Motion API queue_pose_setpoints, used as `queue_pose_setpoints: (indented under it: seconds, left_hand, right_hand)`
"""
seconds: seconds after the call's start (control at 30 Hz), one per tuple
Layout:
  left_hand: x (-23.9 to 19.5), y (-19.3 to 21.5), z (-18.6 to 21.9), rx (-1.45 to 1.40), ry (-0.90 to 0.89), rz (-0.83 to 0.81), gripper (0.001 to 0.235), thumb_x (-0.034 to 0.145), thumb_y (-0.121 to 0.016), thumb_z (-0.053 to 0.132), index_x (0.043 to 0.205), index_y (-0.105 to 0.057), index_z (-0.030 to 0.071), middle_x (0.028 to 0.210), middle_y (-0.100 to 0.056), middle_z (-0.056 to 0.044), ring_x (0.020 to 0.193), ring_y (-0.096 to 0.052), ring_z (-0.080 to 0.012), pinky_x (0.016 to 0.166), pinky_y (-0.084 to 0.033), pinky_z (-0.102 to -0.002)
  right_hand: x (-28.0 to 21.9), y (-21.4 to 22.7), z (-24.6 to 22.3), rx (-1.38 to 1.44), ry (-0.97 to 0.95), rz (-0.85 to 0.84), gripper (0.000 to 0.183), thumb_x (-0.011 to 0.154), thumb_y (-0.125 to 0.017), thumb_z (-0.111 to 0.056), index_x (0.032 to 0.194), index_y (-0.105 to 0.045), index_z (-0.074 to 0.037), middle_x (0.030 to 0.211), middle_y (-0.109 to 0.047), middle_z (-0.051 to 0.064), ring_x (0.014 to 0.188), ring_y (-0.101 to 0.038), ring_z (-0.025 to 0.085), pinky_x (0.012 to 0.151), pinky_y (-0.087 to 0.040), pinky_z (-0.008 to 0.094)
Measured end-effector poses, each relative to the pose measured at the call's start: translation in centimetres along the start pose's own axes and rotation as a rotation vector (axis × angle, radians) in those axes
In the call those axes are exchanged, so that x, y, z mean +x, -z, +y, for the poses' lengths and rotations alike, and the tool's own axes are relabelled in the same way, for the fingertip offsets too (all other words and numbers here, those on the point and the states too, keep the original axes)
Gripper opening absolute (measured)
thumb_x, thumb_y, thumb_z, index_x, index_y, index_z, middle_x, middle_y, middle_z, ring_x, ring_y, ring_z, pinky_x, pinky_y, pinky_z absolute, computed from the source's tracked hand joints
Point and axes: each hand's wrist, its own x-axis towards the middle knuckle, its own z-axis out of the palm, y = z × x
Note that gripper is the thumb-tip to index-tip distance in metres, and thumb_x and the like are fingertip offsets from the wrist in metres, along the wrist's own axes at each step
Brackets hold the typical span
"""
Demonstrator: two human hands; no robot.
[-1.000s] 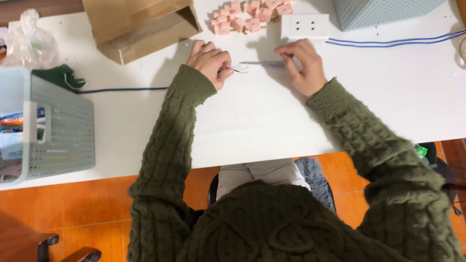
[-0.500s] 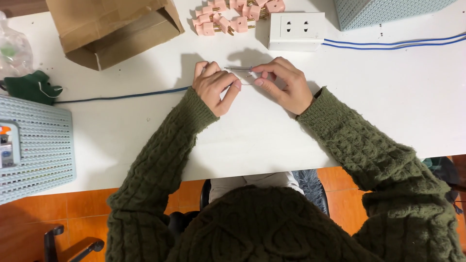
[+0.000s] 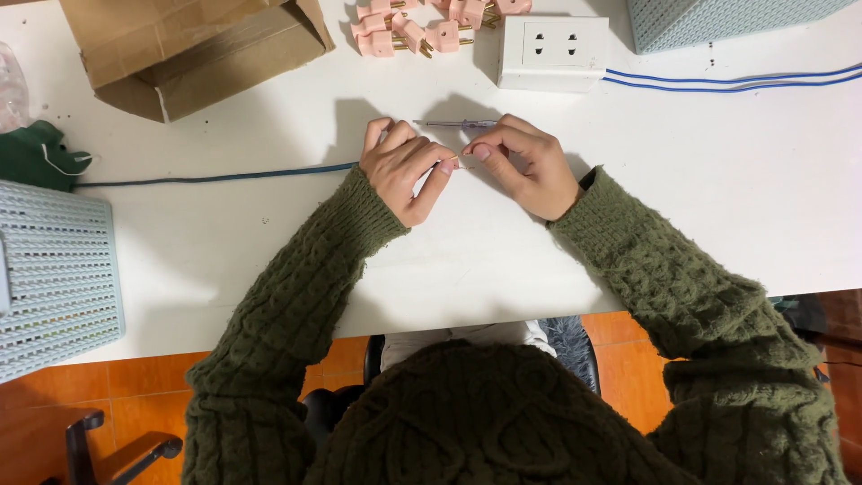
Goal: The person assembles electrical plugs by hand and with a screwdriver, connecting wires to the internal terminals and then securing the plug housings together.
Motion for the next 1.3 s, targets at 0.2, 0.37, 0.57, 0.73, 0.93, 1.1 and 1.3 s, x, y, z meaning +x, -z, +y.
queue_pose_setpoints:
  seconds: [0.2, 0.37, 0.57, 0.73, 0.93, 1.1, 1.3]
  left_hand:
    - [0.1, 0.5, 0.5, -0.048, 0.030, -0.023, 0.029, 0.121, -0.054, 0.033, 0.101, -0.072, 0.023, 0.071, -0.045, 0.004, 0.081, -0.054, -0.0210, 0.101, -0.041, -0.044]
    - [-0.2, 0.2, 0.4, -0.057, 0.058, 0.009, 0.027, 0.118, -0.058, 0.028, 0.096, -0.072, 0.022, 0.070, -0.046, 0.005, 0.079, -0.052, -0.0209, 0.101, -0.041, -0.043]
    - [-0.3, 0.2, 0.9, -0.055, 0.082, 0.004, 0.023, 0.113, -0.062, 0.026, 0.092, -0.070, 0.023, 0.069, -0.046, 0.006, 0.079, -0.050, -0.0194, 0.101, -0.042, -0.043]
    - [-0.4, 0.1, 1.1, -0.094, 0.099, 0.028, 0.023, 0.112, -0.064, 0.024, 0.090, -0.069, 0.022, 0.069, -0.045, 0.006, 0.079, -0.047, -0.0190, 0.100, -0.041, -0.042]
    - [0.0, 0.2, 1.4, -0.131, 0.067, 0.021, 0.025, 0.111, -0.063, 0.022, 0.086, -0.068, 0.021, 0.068, -0.045, 0.006, 0.078, -0.047, -0.0197, 0.098, -0.041, -0.041]
    - [0.0, 0.2, 1.1, -0.127, 0.017, 0.024, 0.029, 0.115, -0.059, 0.026, 0.087, -0.070, 0.023, 0.067, -0.042, 0.007, 0.077, -0.047, -0.0186, 0.098, -0.041, -0.040]
    - [1.8, 2.3, 2.7, -0.036, 0.027, -0.040, 0.037, 0.119, -0.049, 0.017, 0.089, -0.070, 0.014, 0.074, -0.069, 0.005, 0.079, -0.050, -0.0242, 0.095, -0.037, -0.041]
  right_hand:
    - [-0.1, -0.2, 0.3, 0.111, -0.097, -0.019, 0.019, 0.120, -0.066, -0.005, 0.110, -0.080, 0.003, 0.085, -0.061, 0.008, 0.082, -0.055, 0.017, 0.085, -0.054, 0.038]
    - [0.4, 0.7, -0.7, -0.043, 0.014, 0.000, 0.021, 0.120, -0.068, -0.010, 0.125, -0.081, 0.005, 0.090, -0.065, 0.013, 0.081, -0.060, 0.025, 0.086, -0.054, 0.042]
    - [0.4, 0.9, 0.7, -0.229, 0.244, 0.033, 0.017, 0.115, -0.080, -0.012, 0.125, -0.085, 0.001, 0.094, -0.065, 0.010, 0.080, -0.058, 0.028, 0.084, -0.049, 0.042]
    - [0.0, 0.5, 1.3, -0.266, 0.309, 0.000, 0.011, 0.112, -0.084, -0.009, 0.119, -0.087, -0.001, 0.093, -0.061, 0.010, 0.077, -0.053, 0.028, 0.083, -0.049, 0.042]
    - [-0.5, 0.2, 1.4, -0.269, 0.344, 0.000, 0.008, 0.111, -0.085, -0.009, 0.105, -0.088, -0.003, 0.092, -0.061, 0.008, 0.073, -0.054, 0.028, 0.079, -0.047, 0.043]
    - [-0.7, 0.3, 1.9, -0.212, 0.325, -0.013, 0.014, 0.112, -0.086, -0.011, 0.102, -0.088, 0.000, 0.090, -0.063, 0.010, 0.075, -0.058, 0.031, 0.080, -0.049, 0.045]
    - [-0.8, 0.8, 0.4, -0.194, 0.135, -0.076, 0.005, 0.112, -0.092, -0.008, 0.116, -0.091, -0.005, 0.100, -0.072, 0.007, 0.091, -0.065, 0.024, 0.093, -0.046, 0.042]
